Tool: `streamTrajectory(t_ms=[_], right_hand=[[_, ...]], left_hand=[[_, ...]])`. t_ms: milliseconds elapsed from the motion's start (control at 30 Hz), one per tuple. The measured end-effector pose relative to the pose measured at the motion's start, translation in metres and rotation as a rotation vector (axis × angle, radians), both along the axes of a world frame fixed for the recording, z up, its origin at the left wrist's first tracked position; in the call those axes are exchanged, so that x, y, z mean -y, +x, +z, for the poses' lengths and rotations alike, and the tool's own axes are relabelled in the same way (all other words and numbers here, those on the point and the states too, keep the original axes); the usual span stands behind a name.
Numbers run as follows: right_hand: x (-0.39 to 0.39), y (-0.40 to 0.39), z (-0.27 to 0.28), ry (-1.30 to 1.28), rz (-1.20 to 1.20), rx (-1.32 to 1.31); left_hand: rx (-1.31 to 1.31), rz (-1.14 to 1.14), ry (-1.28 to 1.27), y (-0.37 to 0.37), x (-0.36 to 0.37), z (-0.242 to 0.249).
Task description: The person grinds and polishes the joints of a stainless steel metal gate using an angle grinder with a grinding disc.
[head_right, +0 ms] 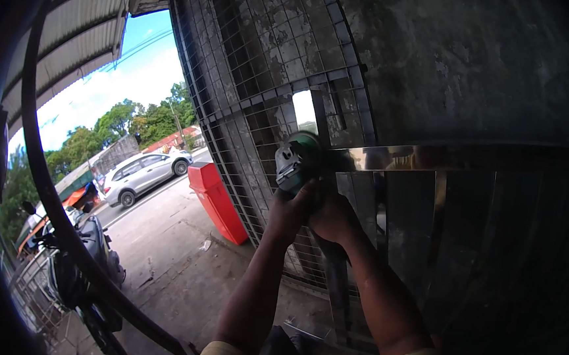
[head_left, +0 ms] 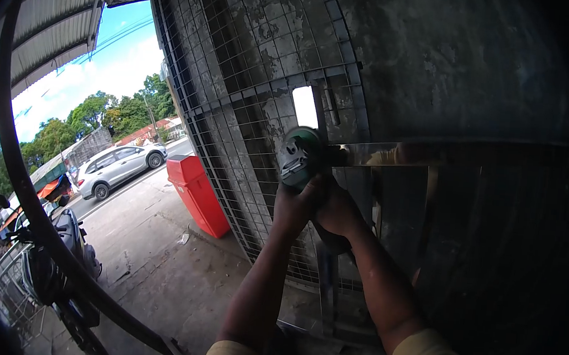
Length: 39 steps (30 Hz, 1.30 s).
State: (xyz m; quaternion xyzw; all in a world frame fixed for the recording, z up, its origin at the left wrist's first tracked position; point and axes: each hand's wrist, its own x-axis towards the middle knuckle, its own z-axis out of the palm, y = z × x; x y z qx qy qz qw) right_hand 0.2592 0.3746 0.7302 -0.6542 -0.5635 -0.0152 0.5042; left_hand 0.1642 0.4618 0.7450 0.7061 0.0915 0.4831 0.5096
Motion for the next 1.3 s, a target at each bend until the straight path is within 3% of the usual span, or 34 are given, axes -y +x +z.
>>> streamTrajectory(t_ms=[233, 333, 500, 600, 767, 833, 900, 1000, 1100, 1233, 1300], right_hand=[[0.018, 0.004, -0.080, -0.007, 0.020, 0.104], [0.021, 0.005, -0.077, 0.045, 0.027, 0.135], [0.008, 0.016, -0.015, 0.058, 0.043, 0.079], [0.004, 0.019, -0.008, 0.067, 0.074, 0.089], [-0.005, 0.030, -0.052, 0.046, 0.084, 0.286], [-0.006, 0.032, -0.062, 0.075, 0.113, 0.293], [0.002, 0.028, -0.040, 0.037, 0.119, 0.266], [0.006, 0.026, -0.028, 0.023, 0.168, 0.150], [0.000, 0.031, -0.042, 0.056, 0.167, 0.202], [-0.014, 0.034, -0.056, 0.085, 0.149, 0.248], [-0.006, 0.029, -0.033, 0.001, 0.166, 0.199]], left_hand=[[-0.060, -0.026, -0.067, -0.012, 0.040, -0.060], [-0.059, 0.018, -0.007, -0.012, 0.044, -0.061], [-0.024, -0.010, 0.019, 0.002, 0.025, -0.004], [-0.059, 0.063, 0.070, 0.005, 0.020, 0.008], [-0.158, 0.395, 0.195, 0.006, 0.021, -0.038], [-0.161, 0.392, 0.202, 0.006, 0.020, -0.044], [-0.152, 0.280, 0.131, -0.001, 0.043, -0.015], [-0.301, 0.523, 0.213, 0.010, 0.025, -0.013], [-0.155, 0.336, 0.190, 0.003, 0.036, -0.019], [-0.191, 0.410, 0.191, 0.001, 0.031, -0.031], [-0.182, 0.397, 0.257, -0.001, 0.034, -0.016]])
